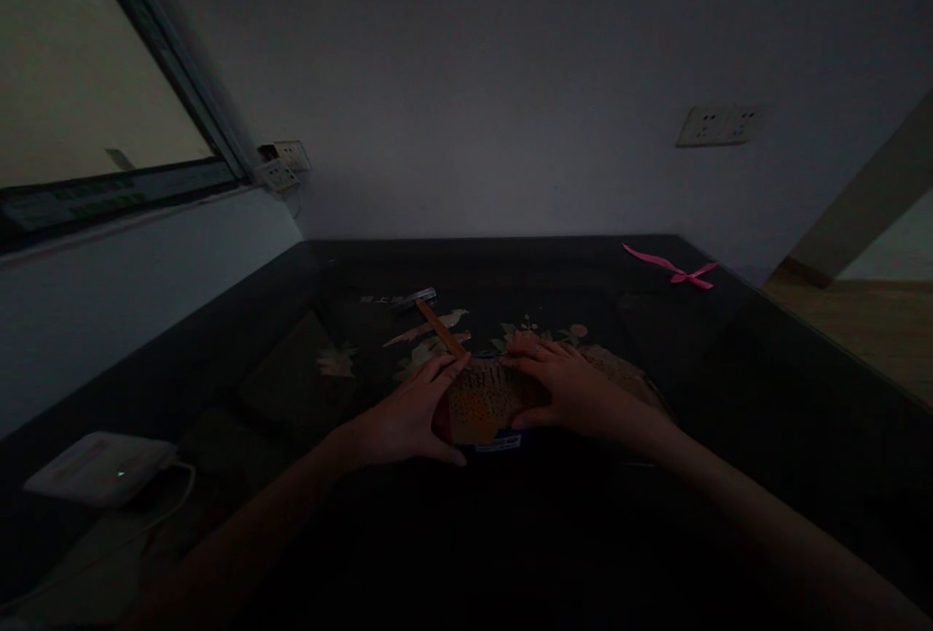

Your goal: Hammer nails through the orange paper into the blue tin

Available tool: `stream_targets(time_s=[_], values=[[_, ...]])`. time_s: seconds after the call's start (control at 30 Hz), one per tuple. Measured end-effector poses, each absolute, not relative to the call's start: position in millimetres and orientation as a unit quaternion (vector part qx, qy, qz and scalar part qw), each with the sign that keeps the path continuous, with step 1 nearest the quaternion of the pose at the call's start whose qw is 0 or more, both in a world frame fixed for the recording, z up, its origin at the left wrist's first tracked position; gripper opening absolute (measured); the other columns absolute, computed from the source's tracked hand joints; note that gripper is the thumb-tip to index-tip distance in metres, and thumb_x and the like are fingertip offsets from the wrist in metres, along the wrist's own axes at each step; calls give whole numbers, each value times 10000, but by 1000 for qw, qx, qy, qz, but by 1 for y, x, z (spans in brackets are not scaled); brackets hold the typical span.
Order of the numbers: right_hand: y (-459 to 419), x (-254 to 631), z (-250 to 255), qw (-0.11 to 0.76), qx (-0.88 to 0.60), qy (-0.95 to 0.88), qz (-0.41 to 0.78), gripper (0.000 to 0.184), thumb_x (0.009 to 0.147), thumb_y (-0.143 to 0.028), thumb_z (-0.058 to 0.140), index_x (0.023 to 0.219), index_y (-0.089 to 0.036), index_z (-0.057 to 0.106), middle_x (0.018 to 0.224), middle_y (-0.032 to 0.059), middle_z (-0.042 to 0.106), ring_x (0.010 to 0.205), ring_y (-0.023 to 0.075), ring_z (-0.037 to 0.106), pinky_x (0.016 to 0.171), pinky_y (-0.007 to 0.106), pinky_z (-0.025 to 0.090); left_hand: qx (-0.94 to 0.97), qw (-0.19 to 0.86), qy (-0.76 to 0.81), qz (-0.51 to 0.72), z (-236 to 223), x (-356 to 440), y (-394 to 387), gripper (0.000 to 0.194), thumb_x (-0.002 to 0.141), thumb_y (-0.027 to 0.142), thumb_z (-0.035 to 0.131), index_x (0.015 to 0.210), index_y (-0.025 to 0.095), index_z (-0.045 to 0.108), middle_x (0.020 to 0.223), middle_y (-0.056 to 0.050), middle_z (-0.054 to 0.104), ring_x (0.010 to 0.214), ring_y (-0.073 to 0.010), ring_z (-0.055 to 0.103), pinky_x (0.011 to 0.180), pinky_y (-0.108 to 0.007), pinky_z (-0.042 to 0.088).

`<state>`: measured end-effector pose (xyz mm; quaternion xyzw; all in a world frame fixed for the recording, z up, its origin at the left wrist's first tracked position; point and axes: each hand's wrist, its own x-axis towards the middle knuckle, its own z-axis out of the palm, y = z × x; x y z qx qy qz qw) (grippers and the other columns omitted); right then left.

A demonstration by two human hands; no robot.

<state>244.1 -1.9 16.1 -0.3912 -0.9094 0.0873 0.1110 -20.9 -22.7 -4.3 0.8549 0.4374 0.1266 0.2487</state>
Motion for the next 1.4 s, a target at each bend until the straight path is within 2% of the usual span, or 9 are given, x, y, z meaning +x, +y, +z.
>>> stream_targets(time_s=[0.1, 0.23, 0.3, 0.4, 0.5, 0.87, 1.03, 1.23, 1.4], values=[[-5, 242, 21, 107, -393, -910, 82, 730, 675, -491, 785, 1281, -131, 595, 1353, 179, 564, 1230, 376, 484, 996, 554, 386, 865, 236, 424, 126, 21, -30, -18, 1063, 604, 506, 806, 1474, 247, 253, 1547, -143, 195, 1416, -352, 198, 1135, -527, 230], [-7, 241, 28, 104, -388, -912, 82, 726, 676, -482, 787, 1273, -114, 600, 1329, 185, 581, 1194, 357, 520, 997, 518, 402, 856, 199, 432, 204, 40, -27, -10, 542, 747, 420, 725, 1233, 234, 572, 1309, -99, 535, 1236, -278, 480, 1054, -430, 373], [-8, 241, 30, 102, -387, -913, 80, 719, 677, -474, 790, 1267, -107, 604, 1320, 185, 589, 1191, 355, 524, 999, 507, 406, 851, 210, 433, 211, 38, -19, -10, 367, 772, 353, 709, 1104, 210, 643, 1132, -74, 638, 1063, -236, 591, 940, -365, 460], [-8, 241, 30, 98, -385, -914, 75, 698, 694, -460, 782, 1264, -98, 604, 1332, 188, 581, 1208, 349, 514, 1014, 495, 397, 834, 242, 449, 209, 28, -8, -11, 259, 782, 278, 688, 1021, 179, 684, 935, -47, 684, 841, -188, 645, 755, -286, 507], [-8, 240, 30, 91, -393, -912, 72, 703, 699, -463, 776, 1274, -101, 596, 1339, 194, 573, 1213, 374, 506, 987, 541, 410, 813, 261, 467, 230, 20, -3, -9, 172, 802, 247, 656, 939, 162, 714, 855, -39, 698, 773, -171, 653, 689, -252, 503], [-9, 239, 30, 68, -393, -916, 51, 676, 741, -467, 739, 1299, -120, 580, 1363, 188, 553, 1226, 390, 489, 963, 573, 423, 821, 189, 453, 291, 12, 2, -6, 161, 853, 270, 610, 799, 171, 724, 776, -26, 712, 722, -156, 648, 659, -230, 479], [-8, 240, 30, 67, -386, -919, 43, 668, 748, -489, 725, 1294, -131, 584, 1353, 175, 564, 1224, 382, 494, 969, 570, 422, 799, 208, 463, 322, 27, -8, -3, 225, 852, 308, 578, 755, 142, 693, 779, -47, 704, 714, -154, 645, 640, -215, 484], [-8, 240, 29, 67, -385, -920, 34, 656, 762, -464, 723, 1303, -121, 578, 1362, 189, 555, 1215, 382, 507, 960, 550, 436, 810, 175, 548, 112, 55, -59, 9, 229, 823, 330, 582, 725, 154, 691, 678, -15, 685, 628, -142, 614, 580, -213, 420], [-7, 240, 26, 58, -388, -919, 26, 662, 759, -455, 726, 1305, -112, 576, 1385, 204, 533, 1247, 406, 475, 958, 577, 434, 753, 79, 650, -72, 29, -106, 5, 140, 811, 282, 605, 783, 193, 709, 813, -50, 708, 734, -196, 651, 626, -252, 418]])
